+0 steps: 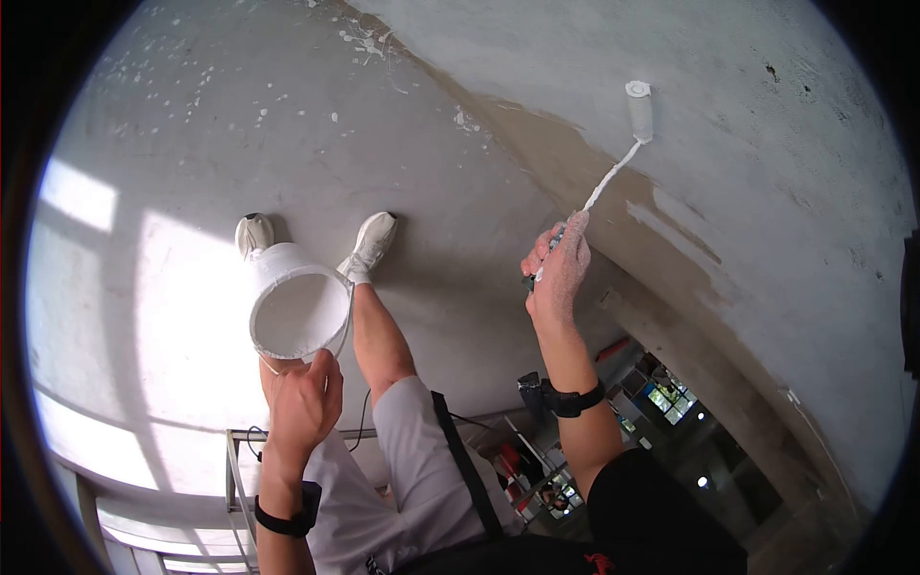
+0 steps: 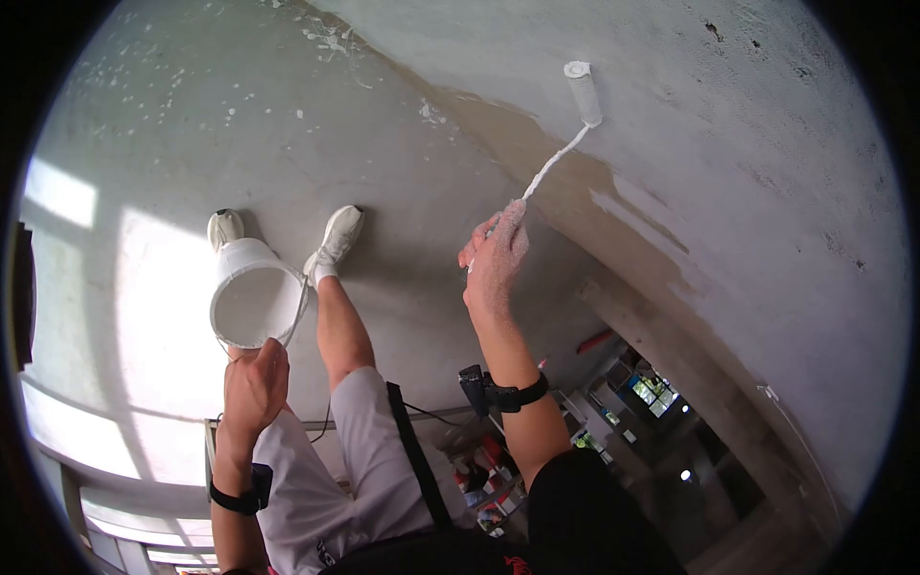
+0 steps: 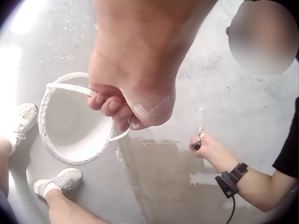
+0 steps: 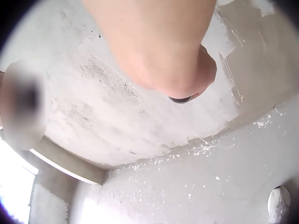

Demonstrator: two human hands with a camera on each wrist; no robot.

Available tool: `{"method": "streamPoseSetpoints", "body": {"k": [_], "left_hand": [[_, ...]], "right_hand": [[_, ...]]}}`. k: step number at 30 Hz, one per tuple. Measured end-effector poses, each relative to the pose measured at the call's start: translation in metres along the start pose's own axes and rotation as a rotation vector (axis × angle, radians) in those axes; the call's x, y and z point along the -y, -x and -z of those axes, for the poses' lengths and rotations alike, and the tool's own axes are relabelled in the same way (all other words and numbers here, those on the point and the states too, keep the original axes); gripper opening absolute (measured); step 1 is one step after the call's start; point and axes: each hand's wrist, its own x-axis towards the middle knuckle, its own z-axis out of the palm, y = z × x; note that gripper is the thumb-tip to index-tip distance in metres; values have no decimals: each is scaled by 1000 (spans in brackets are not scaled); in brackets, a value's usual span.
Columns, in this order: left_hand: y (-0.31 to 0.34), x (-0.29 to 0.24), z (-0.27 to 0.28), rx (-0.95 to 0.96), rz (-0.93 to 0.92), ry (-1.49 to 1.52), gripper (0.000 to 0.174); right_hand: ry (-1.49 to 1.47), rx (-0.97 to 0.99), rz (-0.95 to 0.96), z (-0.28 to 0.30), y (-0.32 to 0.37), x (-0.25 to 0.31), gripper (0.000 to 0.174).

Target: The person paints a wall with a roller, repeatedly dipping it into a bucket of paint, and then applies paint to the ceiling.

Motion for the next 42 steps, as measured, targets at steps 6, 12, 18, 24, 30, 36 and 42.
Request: {"method": "streamPoseSetpoints", "body": {"k": [6,12,18,24,30,36,42], "left_hand": [[2,2,2,-25,-27,-30,12],[2,11,-1,16,46,-80,12],[4,17,-4,5,49,-81,13],[1,10,0,-5,76,-16,14],[-1,3,6,-35,38,-37,12],[-1,3,5,-68,62,27,10],[-2,13,4,-73,109,30,12]], "right_hand": [[150,98,-56,-64,-45,-42,46],[488,4,31,-127,-144,-127,46],[172,132,-63,-105,-76,-71,44],[-2,35,-9,-25,1,1,42],[74,-11,36,26,27,43,42],[84,16,70,-2,-24,-22,44],[58,46,-114,-73,-76,-77,46]]}}
